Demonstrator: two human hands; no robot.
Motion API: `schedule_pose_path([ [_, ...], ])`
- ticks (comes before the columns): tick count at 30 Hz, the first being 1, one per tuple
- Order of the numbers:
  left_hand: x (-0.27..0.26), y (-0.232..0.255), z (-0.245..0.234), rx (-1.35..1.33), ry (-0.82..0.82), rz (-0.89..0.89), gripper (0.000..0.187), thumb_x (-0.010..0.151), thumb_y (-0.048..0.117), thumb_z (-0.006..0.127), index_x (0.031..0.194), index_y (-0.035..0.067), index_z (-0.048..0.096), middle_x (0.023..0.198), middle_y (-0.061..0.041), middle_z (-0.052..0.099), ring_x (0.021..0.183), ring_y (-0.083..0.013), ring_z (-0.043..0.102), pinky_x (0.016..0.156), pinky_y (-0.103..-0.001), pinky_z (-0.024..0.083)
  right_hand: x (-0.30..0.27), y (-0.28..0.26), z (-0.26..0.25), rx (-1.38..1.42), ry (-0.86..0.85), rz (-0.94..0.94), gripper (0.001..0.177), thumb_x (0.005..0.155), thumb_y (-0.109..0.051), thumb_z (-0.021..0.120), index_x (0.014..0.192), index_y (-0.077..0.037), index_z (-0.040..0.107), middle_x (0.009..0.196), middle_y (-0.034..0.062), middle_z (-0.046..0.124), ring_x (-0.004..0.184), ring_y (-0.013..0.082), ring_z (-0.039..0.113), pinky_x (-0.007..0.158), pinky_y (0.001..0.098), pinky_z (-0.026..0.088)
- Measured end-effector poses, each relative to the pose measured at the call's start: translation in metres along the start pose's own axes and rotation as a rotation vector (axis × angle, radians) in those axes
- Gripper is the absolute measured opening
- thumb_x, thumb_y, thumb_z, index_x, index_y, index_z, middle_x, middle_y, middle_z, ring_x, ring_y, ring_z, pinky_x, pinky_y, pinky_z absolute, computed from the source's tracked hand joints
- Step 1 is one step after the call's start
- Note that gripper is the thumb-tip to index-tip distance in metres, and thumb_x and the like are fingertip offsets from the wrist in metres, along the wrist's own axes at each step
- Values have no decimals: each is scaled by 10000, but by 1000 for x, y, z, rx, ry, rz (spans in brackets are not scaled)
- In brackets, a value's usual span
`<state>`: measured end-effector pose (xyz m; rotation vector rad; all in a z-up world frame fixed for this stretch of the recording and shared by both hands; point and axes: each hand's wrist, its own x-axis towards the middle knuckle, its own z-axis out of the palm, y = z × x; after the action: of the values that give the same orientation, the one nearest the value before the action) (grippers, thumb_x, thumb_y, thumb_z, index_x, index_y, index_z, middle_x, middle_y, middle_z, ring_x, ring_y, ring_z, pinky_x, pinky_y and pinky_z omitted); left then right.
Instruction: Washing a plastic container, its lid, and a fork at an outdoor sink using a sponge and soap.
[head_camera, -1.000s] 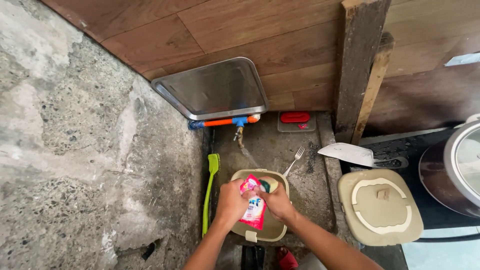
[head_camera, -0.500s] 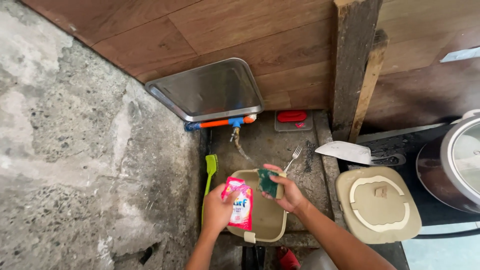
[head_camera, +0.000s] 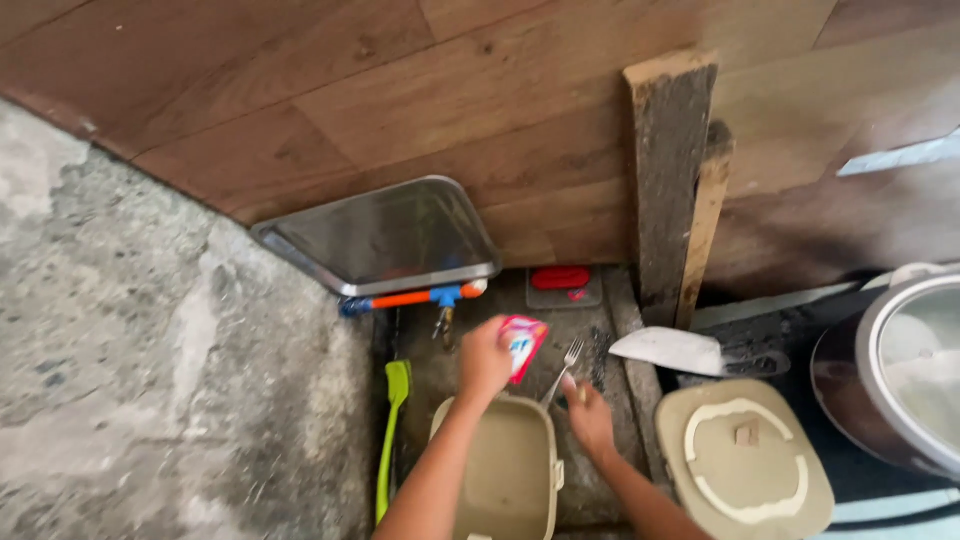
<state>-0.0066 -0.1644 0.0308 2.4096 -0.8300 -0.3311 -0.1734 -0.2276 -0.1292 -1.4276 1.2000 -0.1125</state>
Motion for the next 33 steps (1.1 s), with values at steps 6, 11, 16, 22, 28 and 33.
schedule_pose_path([
  [6, 117, -7, 136, 47, 5, 177, 291, 881, 96, 545, 1118, 167, 700, 1004, -172, 737, 922, -448, 671, 787, -566, 490, 21, 101, 6, 252, 57, -125, 163, 837, -173, 810, 961, -164, 705, 999, 25, 821, 941, 151, 745, 847, 300, 539],
  [11, 89, 6, 141, -75, 81, 220, 572, 856, 250, 699, 1407, 141, 591, 1209, -191, 696, 1078, -398, 659, 935, -483, 513, 4, 70, -20, 265, 26, 10, 363, 856, -361, 724, 1165, -171, 717, 1075, 29, 749, 1011, 169, 638, 919, 328, 465],
  [16, -81, -79, 78, -385, 32, -147, 416, 924, 324, 681, 1284, 116, 691, 1257, -74, 747, 1173, -192, 711, 1034, -319, 514, 35, 79, -5, 537, -78, 41, 333, 990, -478, 502, 1087, -226, 697, 944, 12, 620, 789, 155, 536, 672, 345, 437],
  [22, -284, -254, 108, -27, 403, -972, 786, 679, 368, 858, 1301, -17, 570, 1252, -234, 613, 1261, -409, 546, 1114, -464, 425, 56, 69, 10, 631, -199, 89, 105, 895, -153, 668, 993, -192, 661, 804, 13, 624, 673, 146, 569, 536, 328, 434],
  [28, -244, -189, 27, -462, 761, -938, 223, 808, 149, 578, 689, 143, 389, 519, -77, 479, 509, -279, 640, 600, -414, 479, 47, 37, 17, 687, -428, 194, 118, 914, -155, 693, 897, -249, 623, 871, -71, 672, 791, 126, 647, 706, 327, 536],
  [33, -254, -295, 118, -12, 116, -990, 703, 885, 375, 681, 1435, 5, 446, 1290, -259, 657, 1208, -448, 638, 1043, -511, 498, 20, -1, 22, -546, -314, -278, 543, 725, -488, 836, 1181, -280, 629, 982, 45, 762, 867, 217, 705, 839, 360, 521],
])
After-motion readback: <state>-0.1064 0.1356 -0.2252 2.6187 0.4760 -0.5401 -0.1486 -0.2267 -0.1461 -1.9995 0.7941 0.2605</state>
